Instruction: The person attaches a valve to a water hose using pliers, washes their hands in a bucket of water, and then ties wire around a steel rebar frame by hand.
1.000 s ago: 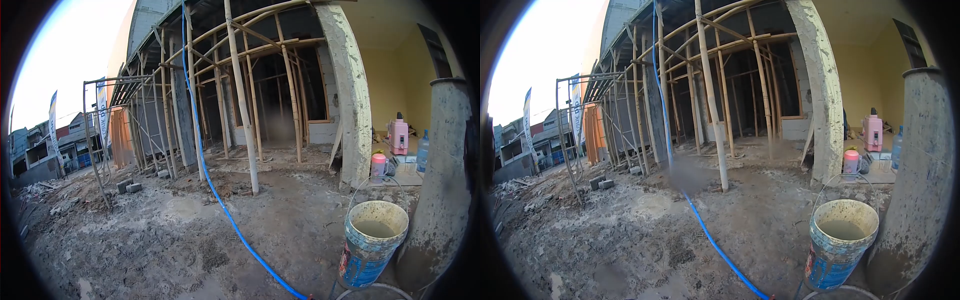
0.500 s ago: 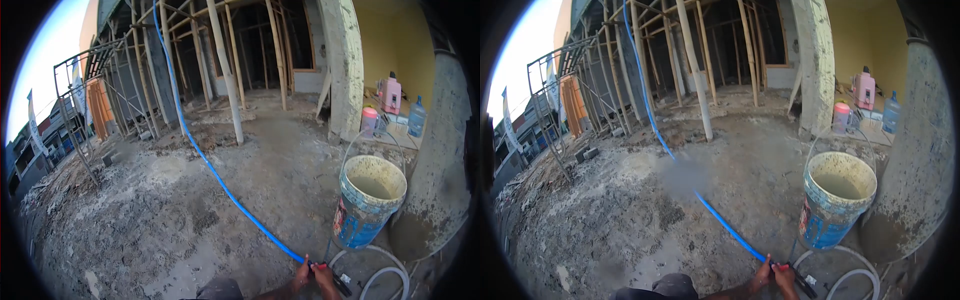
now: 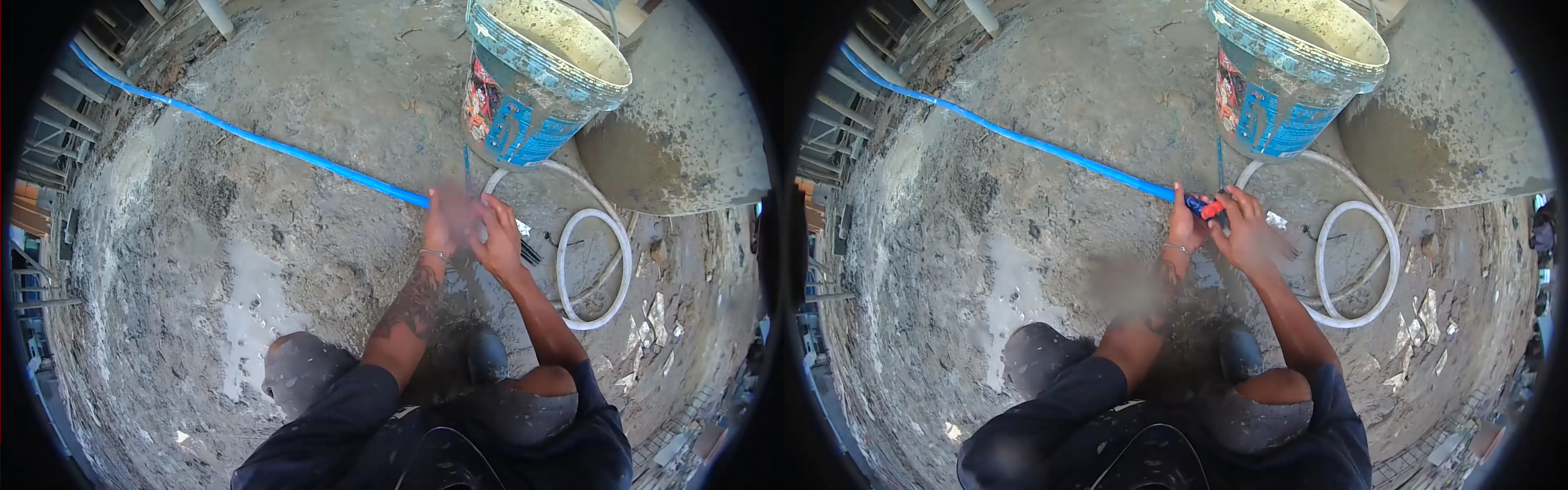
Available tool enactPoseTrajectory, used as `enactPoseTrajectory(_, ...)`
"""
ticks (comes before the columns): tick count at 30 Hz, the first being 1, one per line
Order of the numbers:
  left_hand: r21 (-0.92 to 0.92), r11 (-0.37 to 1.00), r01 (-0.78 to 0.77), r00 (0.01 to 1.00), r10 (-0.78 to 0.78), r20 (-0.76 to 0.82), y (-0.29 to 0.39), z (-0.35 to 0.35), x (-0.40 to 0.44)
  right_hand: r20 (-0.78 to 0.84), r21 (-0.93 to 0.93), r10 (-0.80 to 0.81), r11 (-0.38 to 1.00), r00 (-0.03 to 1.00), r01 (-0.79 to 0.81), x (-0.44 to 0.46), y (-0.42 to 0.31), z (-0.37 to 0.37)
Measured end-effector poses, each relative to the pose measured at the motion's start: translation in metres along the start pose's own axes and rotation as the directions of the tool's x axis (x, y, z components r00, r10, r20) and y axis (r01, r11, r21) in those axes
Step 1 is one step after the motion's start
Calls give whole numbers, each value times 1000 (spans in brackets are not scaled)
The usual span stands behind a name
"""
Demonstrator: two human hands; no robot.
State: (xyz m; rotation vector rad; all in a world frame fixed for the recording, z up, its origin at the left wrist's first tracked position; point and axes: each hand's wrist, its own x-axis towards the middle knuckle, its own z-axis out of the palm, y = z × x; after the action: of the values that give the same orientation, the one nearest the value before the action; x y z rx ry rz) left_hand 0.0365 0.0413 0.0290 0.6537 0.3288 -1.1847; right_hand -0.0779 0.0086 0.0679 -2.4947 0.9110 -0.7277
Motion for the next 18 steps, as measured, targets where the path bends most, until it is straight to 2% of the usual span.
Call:
enactPoseTrajectory(2, 14, 998, 54, 998, -54, 18, 4, 1, -2, 117, -91, -168, 980, 979, 179, 5, -7, -6)
enactPoseTrajectory(4, 9, 998, 57, 998, -57, 27, 3, -5, 2, 107, -117, -136, 982, 985, 148, 1, -1, 4)
enactPoseTrajectory(6, -117, 987, 109, 994, -104, 43, 5, -6, 3, 47, -111, -168, 979, 985, 172, 1, 5, 10)
enactPoseTrajectory(10, -120, 983, 137, 989, -128, 76, 4, -25, 17, 42, -98, -160, 982, 986, 163, 5, 2, 7)
enactPoseTrajectory(15, -263, 962, 79, 997, -69, 45, 5, -37, 21, 12, -69, -138, 988, 990, 139, 3, 6, 11)
enactPoseTrajectory(18, -201, 979, 30, 999, -35, -22, 7, -41, 22, 21, -53, -138, 989, 990, 138, 2, 4, 10)
